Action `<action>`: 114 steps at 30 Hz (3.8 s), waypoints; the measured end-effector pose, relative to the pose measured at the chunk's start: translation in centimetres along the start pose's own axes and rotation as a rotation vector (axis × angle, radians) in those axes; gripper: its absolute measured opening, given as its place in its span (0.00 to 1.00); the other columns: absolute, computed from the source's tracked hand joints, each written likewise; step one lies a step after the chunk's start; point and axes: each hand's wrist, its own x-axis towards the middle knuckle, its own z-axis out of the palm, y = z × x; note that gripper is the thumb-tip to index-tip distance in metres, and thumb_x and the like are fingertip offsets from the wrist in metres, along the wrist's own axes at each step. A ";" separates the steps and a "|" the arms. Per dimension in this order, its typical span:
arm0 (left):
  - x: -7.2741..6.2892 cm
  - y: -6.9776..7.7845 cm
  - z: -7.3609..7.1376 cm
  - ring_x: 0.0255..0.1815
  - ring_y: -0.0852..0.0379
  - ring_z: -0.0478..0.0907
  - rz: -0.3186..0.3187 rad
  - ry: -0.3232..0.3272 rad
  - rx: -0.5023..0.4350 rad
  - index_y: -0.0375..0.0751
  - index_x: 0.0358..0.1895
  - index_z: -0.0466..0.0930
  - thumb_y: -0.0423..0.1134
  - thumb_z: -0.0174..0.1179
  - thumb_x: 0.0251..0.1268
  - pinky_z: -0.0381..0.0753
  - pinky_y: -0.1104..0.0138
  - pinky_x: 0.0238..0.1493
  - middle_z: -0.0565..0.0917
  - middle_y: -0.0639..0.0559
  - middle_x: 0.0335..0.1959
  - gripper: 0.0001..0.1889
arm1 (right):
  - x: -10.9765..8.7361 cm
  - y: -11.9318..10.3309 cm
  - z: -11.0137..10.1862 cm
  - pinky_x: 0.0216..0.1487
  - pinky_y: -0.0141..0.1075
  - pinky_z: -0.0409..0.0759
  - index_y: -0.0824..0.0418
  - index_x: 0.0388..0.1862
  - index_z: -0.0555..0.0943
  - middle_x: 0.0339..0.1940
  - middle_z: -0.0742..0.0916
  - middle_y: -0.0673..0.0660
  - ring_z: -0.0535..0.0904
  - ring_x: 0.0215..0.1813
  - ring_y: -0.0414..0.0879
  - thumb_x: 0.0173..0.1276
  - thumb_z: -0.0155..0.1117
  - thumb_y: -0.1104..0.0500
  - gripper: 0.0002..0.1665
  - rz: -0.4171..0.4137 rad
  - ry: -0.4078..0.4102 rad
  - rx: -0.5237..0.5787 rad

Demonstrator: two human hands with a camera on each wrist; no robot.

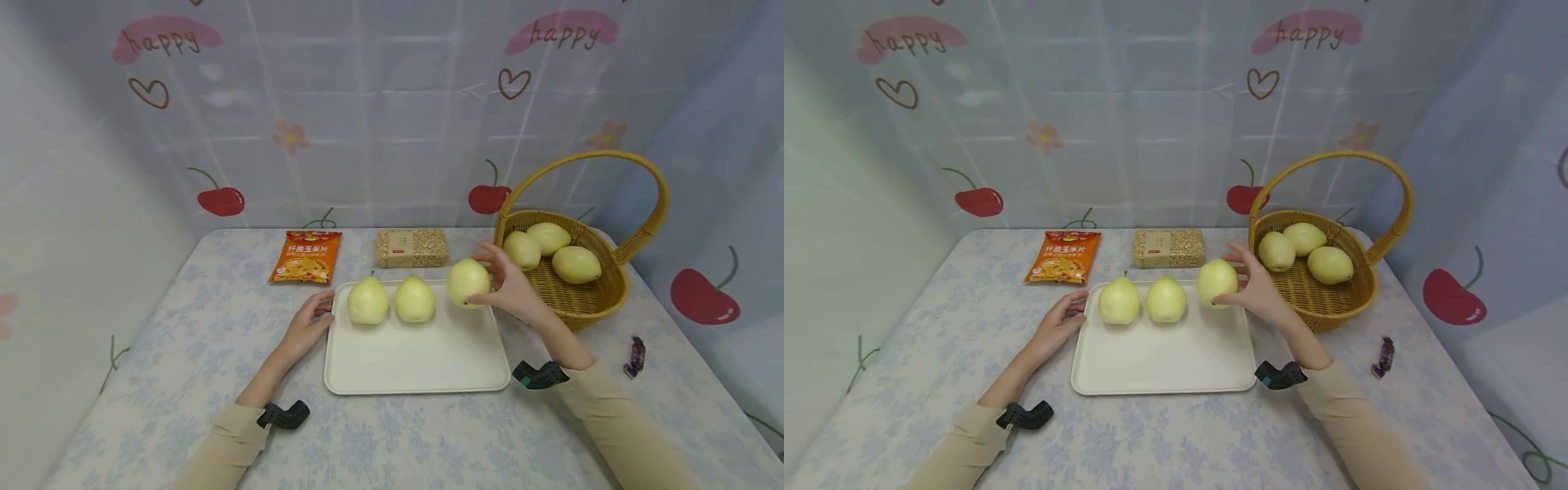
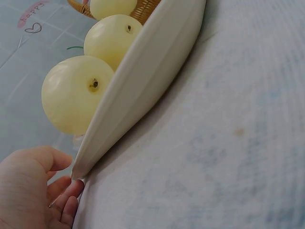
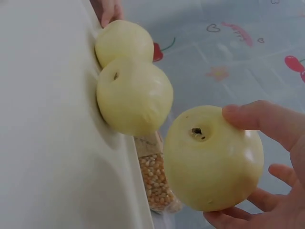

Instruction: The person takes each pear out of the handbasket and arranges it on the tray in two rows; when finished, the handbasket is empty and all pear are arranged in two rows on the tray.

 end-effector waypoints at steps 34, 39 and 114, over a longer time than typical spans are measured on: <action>-0.5 1.5 -0.5 0.61 0.37 0.70 -0.009 -0.009 -0.005 0.30 0.68 0.62 0.29 0.51 0.69 0.66 0.46 0.67 0.66 0.33 0.67 0.25 | 0.4 2.5 2.4 0.64 0.63 0.67 0.66 0.75 0.52 0.69 0.66 0.72 0.65 0.67 0.72 0.52 0.75 0.65 0.57 0.026 -0.058 -0.143; -0.5 1.4 -0.5 0.61 0.37 0.71 -0.003 -0.007 -0.003 0.29 0.68 0.62 0.29 0.51 0.69 0.66 0.46 0.67 0.66 0.33 0.67 0.25 | 0.2 2.5 2.5 0.65 0.62 0.67 0.64 0.75 0.53 0.70 0.66 0.70 0.65 0.67 0.71 0.54 0.74 0.64 0.55 0.036 -0.057 -0.113; -0.1 0.1 -0.1 0.61 0.37 0.70 0.017 -0.008 0.012 0.30 0.69 0.61 0.30 0.50 0.70 0.65 0.45 0.66 0.65 0.34 0.68 0.25 | 5.5 3.8 -11.4 0.58 0.38 0.70 0.56 0.64 0.67 0.41 0.80 0.33 0.76 0.44 0.24 0.70 0.58 0.51 0.26 0.218 0.210 0.066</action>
